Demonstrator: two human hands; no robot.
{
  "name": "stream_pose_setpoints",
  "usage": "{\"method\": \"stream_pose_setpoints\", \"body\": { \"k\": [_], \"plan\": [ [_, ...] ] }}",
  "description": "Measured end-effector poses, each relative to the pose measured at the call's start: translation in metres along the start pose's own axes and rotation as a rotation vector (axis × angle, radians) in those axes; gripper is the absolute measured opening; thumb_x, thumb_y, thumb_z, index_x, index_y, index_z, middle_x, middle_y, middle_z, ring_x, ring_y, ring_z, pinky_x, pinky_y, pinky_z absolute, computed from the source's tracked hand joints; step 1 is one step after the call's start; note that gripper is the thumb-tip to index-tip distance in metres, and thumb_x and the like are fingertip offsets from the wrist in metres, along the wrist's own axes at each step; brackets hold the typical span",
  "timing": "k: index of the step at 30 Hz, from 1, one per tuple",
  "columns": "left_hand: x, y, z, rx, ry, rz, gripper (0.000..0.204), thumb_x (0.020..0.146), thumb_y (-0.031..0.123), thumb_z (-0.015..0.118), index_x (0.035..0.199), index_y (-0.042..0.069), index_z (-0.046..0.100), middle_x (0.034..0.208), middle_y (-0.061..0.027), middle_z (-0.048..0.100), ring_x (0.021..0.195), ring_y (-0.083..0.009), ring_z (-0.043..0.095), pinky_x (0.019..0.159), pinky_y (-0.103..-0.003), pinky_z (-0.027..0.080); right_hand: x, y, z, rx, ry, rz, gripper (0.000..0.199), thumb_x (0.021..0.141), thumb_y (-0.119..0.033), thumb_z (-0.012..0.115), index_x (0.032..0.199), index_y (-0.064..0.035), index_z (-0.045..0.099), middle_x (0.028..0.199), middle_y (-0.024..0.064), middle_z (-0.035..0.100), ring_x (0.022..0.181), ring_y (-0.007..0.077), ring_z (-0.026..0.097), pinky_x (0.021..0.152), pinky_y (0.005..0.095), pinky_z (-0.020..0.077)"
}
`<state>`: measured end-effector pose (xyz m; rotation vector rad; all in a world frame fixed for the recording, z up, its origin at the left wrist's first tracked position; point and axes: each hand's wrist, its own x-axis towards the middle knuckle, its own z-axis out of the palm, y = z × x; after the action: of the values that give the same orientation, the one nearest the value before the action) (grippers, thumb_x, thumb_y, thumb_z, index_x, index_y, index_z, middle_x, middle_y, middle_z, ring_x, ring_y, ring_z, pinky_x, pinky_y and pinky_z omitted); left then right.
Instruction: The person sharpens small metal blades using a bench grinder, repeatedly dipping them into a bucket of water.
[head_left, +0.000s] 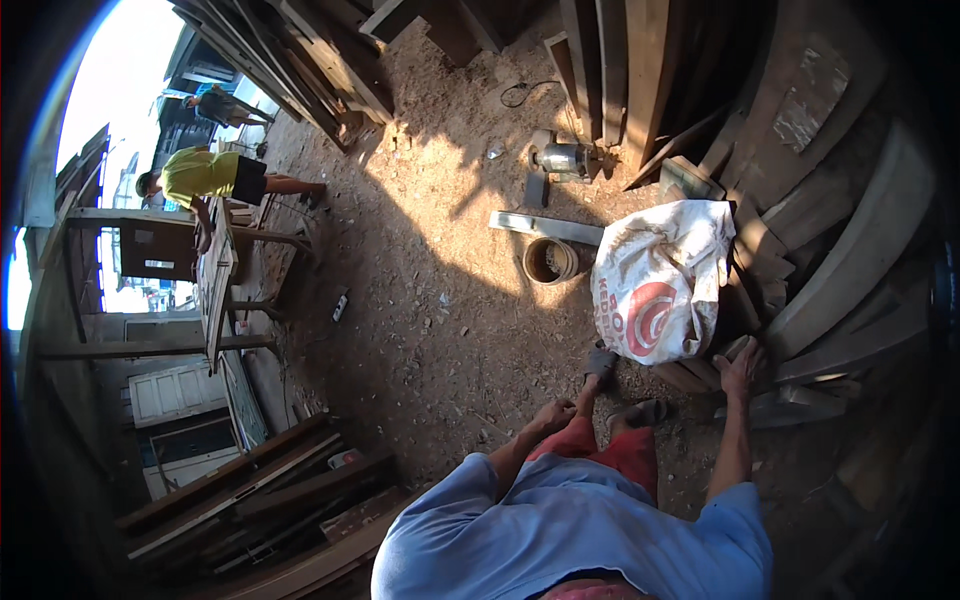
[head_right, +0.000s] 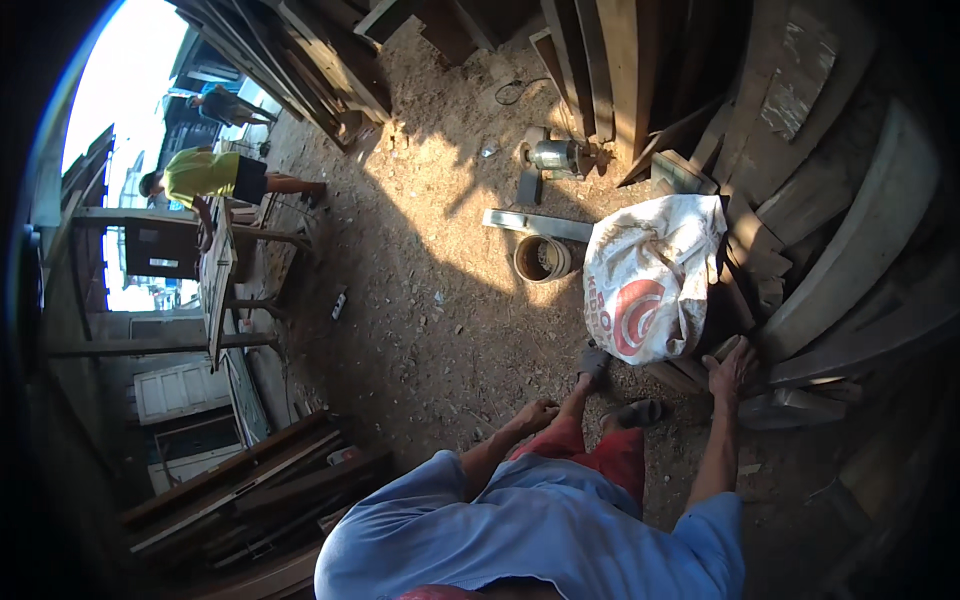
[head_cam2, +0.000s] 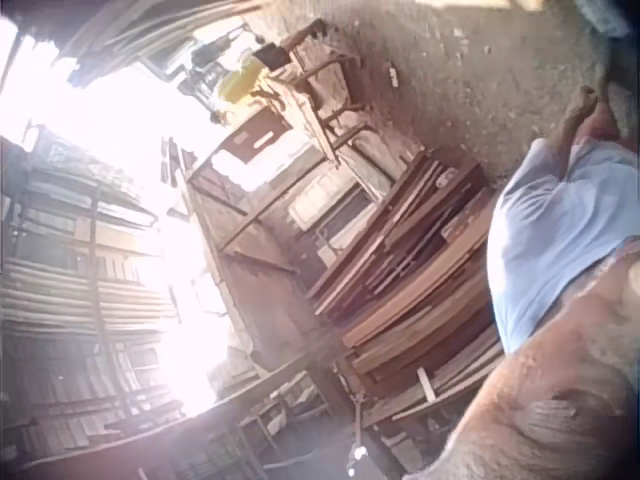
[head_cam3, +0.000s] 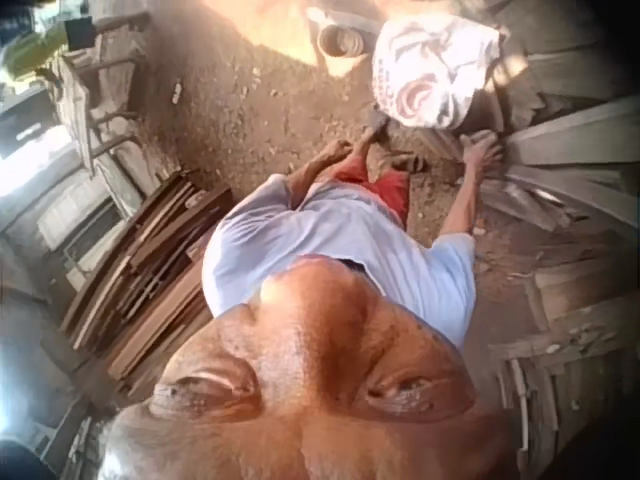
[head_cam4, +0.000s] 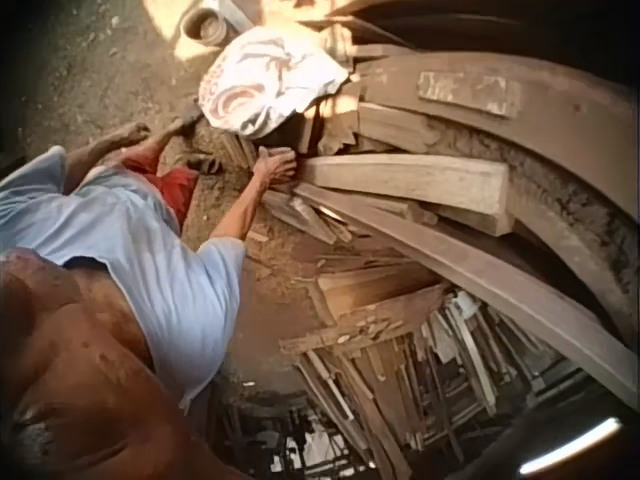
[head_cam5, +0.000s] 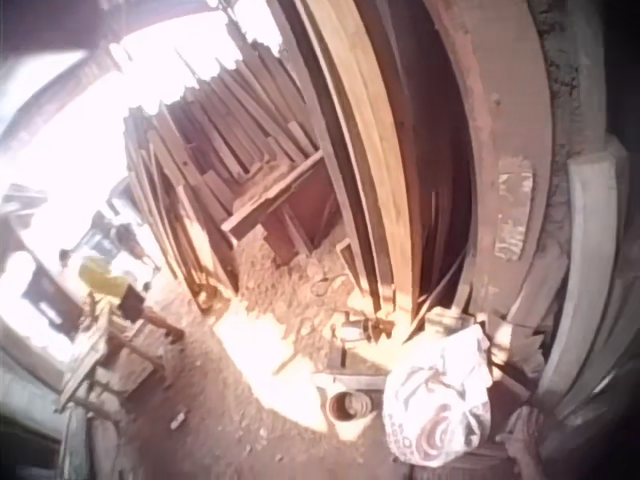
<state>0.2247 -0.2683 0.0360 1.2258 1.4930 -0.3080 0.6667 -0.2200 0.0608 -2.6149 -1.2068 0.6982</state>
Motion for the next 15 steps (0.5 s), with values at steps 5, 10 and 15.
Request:
{"method": "stream_pose_setpoints", "body": {
  "k": [5,10,15],
  "plan": [
    [-0.003,-0.009,0.006,-0.105,0.002,-0.057,0.046,0.090,0.036,0.054,0.123,0.005,0.062,0.088,-0.0151,0.068,0.072,-0.0213,0.065,0.065,-0.035,0.052,-0.002,-0.010,0.009,-0.024,0.038,0.027,0.092,0.069,-0.032,0.083,0.140,-0.0046,0.032,0.135,0.0263,0.042,0.129,0.0459,0.036,0.105,0.0562,0.0297],
    [0.016,-0.047,0.018,0.042,-0.029,-0.017,0.045,0.089,0.035,0.056,0.120,0.002,0.062,0.082,-0.0138,0.067,0.069,-0.0203,0.064,0.061,-0.034,0.051,-0.020,0.016,0.000,-0.013,0.092,0.047,0.090,0.073,-0.033,0.081,0.141,-0.0018,0.031,0.136,0.0231,0.041,0.125,0.0408,0.042,0.099,0.0503,0.0400],
    [0.008,0.007,0.025,0.212,-0.024,0.081,0.042,0.087,0.029,0.056,0.118,0.001,0.061,0.095,-0.0274,0.067,0.088,-0.0368,0.067,0.080,-0.043,0.052,-0.043,0.037,-0.005,0.046,0.070,0.062,0.090,0.072,-0.032,0.081,0.141,-0.0029,0.030,0.132,0.0230,0.042,0.121,0.0420,0.045,0.097,0.0482,0.0420]
  ]
}}
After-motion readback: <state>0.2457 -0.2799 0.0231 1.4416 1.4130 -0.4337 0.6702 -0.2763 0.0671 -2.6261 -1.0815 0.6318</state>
